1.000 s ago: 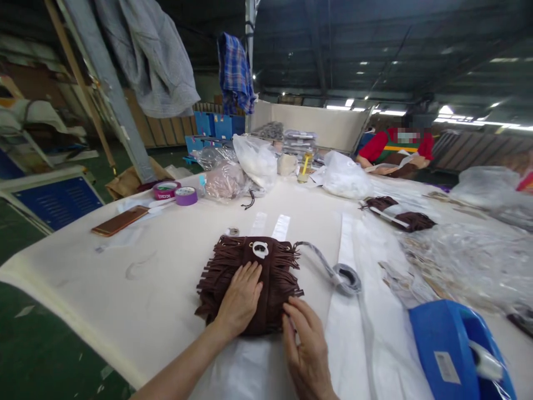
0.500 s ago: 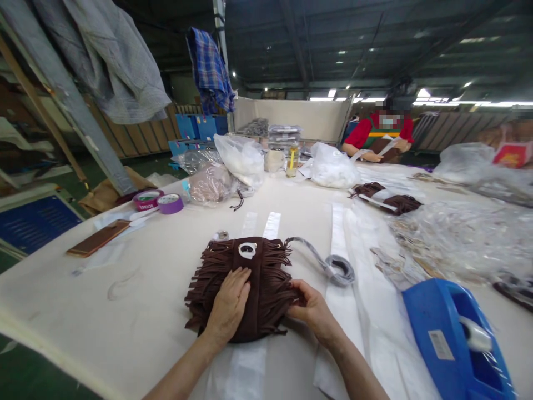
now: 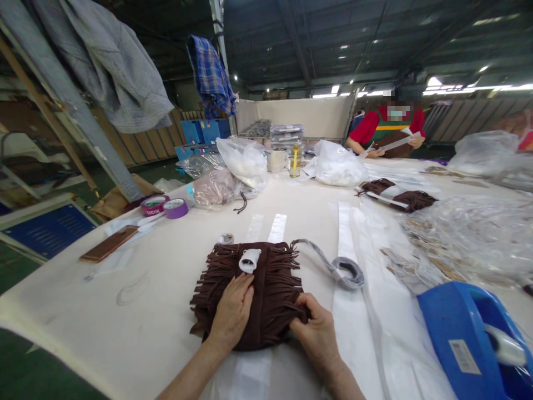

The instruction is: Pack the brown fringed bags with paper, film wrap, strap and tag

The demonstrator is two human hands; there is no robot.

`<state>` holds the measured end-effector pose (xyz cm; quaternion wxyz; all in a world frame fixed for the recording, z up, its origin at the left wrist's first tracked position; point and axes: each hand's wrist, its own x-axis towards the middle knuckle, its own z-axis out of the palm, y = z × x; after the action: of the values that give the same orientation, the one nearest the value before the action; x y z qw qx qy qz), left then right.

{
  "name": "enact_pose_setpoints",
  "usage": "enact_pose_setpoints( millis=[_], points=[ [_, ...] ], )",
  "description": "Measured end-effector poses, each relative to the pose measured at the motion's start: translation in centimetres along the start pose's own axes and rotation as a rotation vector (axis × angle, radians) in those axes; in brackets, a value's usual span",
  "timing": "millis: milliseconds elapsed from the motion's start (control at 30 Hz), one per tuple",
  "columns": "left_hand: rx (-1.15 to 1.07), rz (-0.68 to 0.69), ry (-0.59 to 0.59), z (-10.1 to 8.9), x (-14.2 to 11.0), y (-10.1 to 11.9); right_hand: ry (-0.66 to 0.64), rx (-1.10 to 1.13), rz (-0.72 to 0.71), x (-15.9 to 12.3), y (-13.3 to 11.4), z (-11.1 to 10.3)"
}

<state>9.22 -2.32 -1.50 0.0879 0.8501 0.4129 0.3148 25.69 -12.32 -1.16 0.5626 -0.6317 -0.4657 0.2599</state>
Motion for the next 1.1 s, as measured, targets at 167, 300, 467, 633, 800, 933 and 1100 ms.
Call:
enact_pose_setpoints(
  millis=[167, 300, 467, 633, 800, 933, 1100],
  points=[
    [0.052, -0.012, -0.035, -0.1, 0.0, 0.5, 0.124, -0.255, -0.175, -1.0, 0.5, 0.2],
    [0.070, 0.007, -0.043, -0.4, 0.2, 0.9, 0.172, -0.425, -0.257, -1.3, 1.3, 0.3],
    [0.136, 0.028, -0.073, -0.4, 0.1, 1.4, 0.134, -0.541, -0.200, -1.9, 2.0, 0.3],
    [0.222, 0.023, -0.112, -0.3, -0.1, 2.1, 0.141, -0.715, -0.164, -2.7, -2.4, -0.6],
    [0.226, -0.016, -0.139, -0.4, -0.3, 2.4, 0.190, -0.833, -0.569, -1.2, -6.2, 2.0],
    [0.232, -0.031, -0.109, -0.3, -0.5, 2.4, 0.026, -1.124, -0.397, -0.3, -0.8, 4.2],
    [0.241, -0.007, -0.099, 0.0, -0.5, 2.3, -0.117, -1.238, -0.261, -0.1, 2.6, 3.6]
  ],
)
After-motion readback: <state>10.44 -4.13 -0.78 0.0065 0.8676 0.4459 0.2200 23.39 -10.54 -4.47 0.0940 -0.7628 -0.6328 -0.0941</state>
